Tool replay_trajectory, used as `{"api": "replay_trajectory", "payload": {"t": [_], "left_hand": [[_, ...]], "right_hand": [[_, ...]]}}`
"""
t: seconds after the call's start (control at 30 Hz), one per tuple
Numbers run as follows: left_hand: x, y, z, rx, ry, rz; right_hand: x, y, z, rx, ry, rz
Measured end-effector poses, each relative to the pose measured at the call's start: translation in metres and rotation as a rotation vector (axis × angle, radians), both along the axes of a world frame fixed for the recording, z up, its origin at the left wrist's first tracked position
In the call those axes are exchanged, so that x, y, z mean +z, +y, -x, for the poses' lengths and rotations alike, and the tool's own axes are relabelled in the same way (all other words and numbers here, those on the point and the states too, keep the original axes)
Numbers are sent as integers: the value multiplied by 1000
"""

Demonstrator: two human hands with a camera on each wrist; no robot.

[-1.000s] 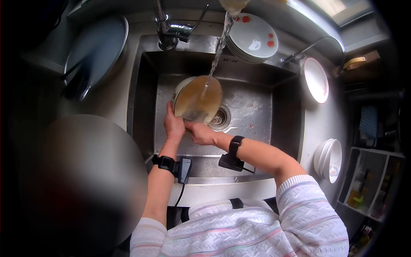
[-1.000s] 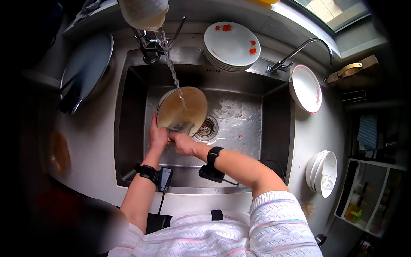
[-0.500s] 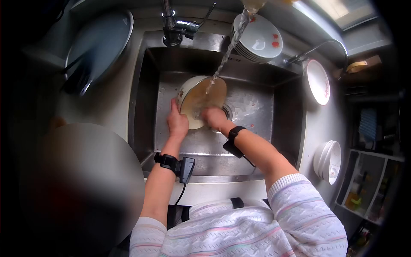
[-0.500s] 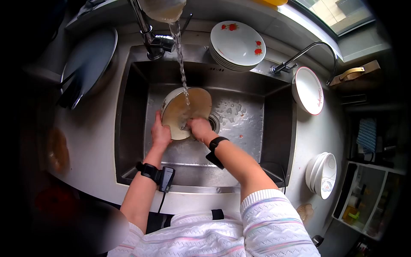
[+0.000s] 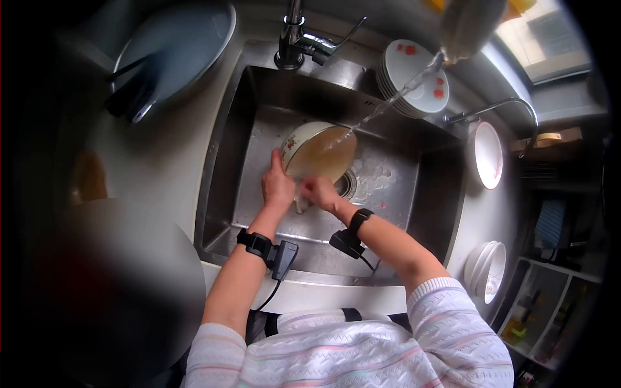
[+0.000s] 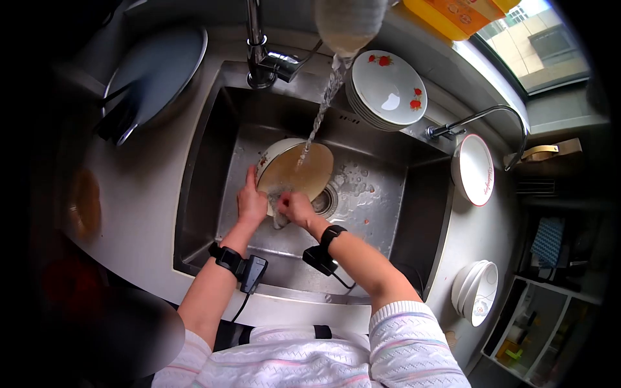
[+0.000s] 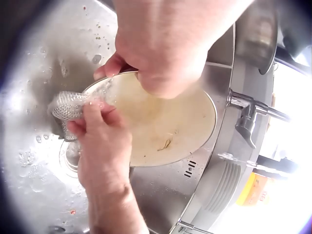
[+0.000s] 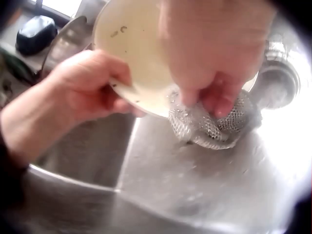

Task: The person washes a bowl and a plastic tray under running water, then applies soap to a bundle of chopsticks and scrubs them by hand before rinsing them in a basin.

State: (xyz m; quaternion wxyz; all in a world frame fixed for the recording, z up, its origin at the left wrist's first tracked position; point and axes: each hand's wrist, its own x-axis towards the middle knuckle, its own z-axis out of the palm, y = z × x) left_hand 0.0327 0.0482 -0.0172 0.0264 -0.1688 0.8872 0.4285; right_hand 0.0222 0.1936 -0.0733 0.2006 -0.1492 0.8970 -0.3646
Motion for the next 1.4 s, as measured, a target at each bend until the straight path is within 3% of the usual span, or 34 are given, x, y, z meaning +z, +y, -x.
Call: {"api": "replay_trajectory", "payload": {"t": [0.07,0.2,0.23,0.27,0.33,0.4,0.47,0.53,0.6,0.67,0.73,0.87,0.93,1.0,1.07,1.1,1.13,1.2,1.33,1.4], "left_hand": [[-3,-3,-5,-38,9,1],[-3,1,2,-76,-16,27],[0,3,2,-72,-12,26],[2,4,2,-67,-12,37],[3,3,-1,-51,-27,46],[5,0,-3,-108,-49,34],[-3,1,-1,-83,-39,6],[1,2,1,-55,-25,-25],[7,1,2,-61,-124,-6],[11,0,-1,-58,-129,-26],[11,-1,1,-70,-120,-36],[12,0,4,-40,-128,-36],[11,-1,0,-39,-116,-37],[9,-3,-1,-56,-97,-73],[14,-1,3,-62,-123,-62],[16,0,4,-63,-151,-53],[17,1,3,-66,-148,-53],[18,0,4,-71,-162,1],[14,-1,2,-57,-171,-13],[11,-4,1,-88,-147,13]], "right_hand": [[2,8,-5,3,-81,72],[-11,16,18,13,95,-183],[2,15,15,10,-45,-216],[3,11,12,16,-38,-221],[1,5,-1,1,-32,29],[-9,9,5,-6,-112,0],[-34,17,18,8,23,-267],[-11,8,17,-13,127,-258],[8,1,8,79,-132,6],[-2,4,6,83,-147,-40],[-15,10,20,120,11,-270],[-9,6,27,73,23,-290],[7,5,13,246,-167,-17],[-1,13,15,261,-149,-22],[-15,20,26,351,34,-375],[-13,19,25,286,118,-429],[-9,20,24,283,121,-431],[-2,18,25,292,26,-177],[2,12,24,287,-118,-124],[-3,9,27,319,-49,-261]]}}
